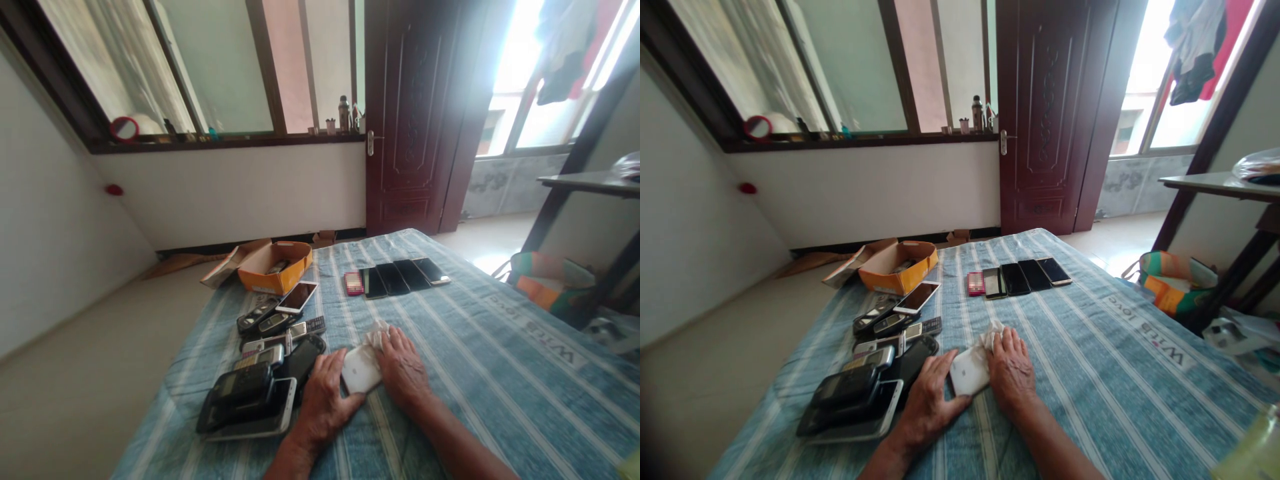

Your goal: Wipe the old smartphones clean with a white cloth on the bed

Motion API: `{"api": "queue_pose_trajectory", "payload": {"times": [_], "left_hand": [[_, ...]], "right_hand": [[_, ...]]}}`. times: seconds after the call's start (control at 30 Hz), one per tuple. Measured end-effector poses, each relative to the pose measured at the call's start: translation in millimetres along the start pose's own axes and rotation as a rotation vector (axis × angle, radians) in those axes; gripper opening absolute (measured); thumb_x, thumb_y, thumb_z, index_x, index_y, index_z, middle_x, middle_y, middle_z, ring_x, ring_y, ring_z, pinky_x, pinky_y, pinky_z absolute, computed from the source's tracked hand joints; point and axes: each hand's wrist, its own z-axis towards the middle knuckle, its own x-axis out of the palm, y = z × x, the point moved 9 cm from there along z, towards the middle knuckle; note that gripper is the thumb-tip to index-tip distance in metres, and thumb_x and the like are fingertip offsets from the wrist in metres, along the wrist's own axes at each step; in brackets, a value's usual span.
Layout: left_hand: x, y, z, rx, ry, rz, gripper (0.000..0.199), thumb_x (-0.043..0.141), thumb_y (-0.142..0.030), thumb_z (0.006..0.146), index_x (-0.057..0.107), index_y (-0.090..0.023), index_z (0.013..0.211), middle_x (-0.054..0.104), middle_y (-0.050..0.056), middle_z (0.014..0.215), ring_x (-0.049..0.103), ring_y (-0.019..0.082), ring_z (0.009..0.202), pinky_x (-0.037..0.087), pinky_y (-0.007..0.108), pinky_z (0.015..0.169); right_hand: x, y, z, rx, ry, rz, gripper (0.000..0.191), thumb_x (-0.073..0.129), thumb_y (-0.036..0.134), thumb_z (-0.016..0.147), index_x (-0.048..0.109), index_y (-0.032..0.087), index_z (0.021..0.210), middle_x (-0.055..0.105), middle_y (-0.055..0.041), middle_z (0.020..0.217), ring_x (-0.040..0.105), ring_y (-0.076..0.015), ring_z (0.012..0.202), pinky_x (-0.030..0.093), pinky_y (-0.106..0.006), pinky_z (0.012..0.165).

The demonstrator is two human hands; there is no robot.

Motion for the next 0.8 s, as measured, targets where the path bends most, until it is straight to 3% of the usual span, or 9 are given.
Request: {"api": "queue_pose_trajectory", "payload": {"times": [0.13,0.27,0.37,0.57,0.8], "left_hand": [[-0.6,0,0,0.006,-0.009,0.001,0.06,0.069,-0.024,0.062,0.054,-0.015,0.12,0.066,0.012,0.11,0.06,0.03,0.099,0.051,0.046,0.089],[0.8,-1,0,0.046,-0.02,0.007,0.058,0.064,-0.022,0.063,0.055,-0.014,0.12,0.066,0.013,0.112,0.06,0.03,0.102,0.05,0.046,0.09],[0.0,-2,1,0.067,-0.037,0.008,0.057,0.061,-0.02,0.064,0.054,-0.015,0.12,0.066,0.012,0.112,0.061,0.03,0.102,0.05,0.046,0.09],[0.1,-3,1,0.064,-0.004,-0.009,0.06,0.066,-0.024,0.064,0.054,-0.014,0.121,0.065,0.014,0.114,0.059,0.031,0.103,0.048,0.048,0.093],[-2.2,-2,1,0.018,0.008,-0.029,0.064,0.07,-0.025,0.061,0.053,-0.018,0.122,0.065,0.011,0.114,0.059,0.03,0.102,0.049,0.047,0.091]], "right_hand": [[4,9,-14,-0.042,-0.016,0.012,0.043,0.038,0.019,0.091,0.052,0.011,0.131,0.041,-0.0212,0.142,0.032,-0.0346,0.135,0.029,-0.054,0.106],[11,39,-26,-0.236,0.028,0.054,0.044,0.042,0.017,0.089,0.051,0.013,0.133,0.041,-0.0177,0.143,0.032,-0.0313,0.136,0.028,-0.048,0.109],[9,48,-28,-0.296,0.047,0.079,0.044,0.044,0.019,0.09,0.051,0.015,0.133,0.042,-0.0162,0.142,0.033,-0.0301,0.135,0.03,-0.046,0.109],[0,34,-16,-0.248,0.028,0.114,0.039,0.042,0.028,0.094,0.052,0.019,0.131,0.044,-0.012,0.143,0.033,-0.0271,0.135,0.028,-0.044,0.11],[3,-3,2,-0.085,0.027,0.074,0.042,0.038,0.029,0.094,0.049,0.017,0.133,0.042,-0.0131,0.144,0.031,-0.0274,0.136,0.028,-0.043,0.109]]}}
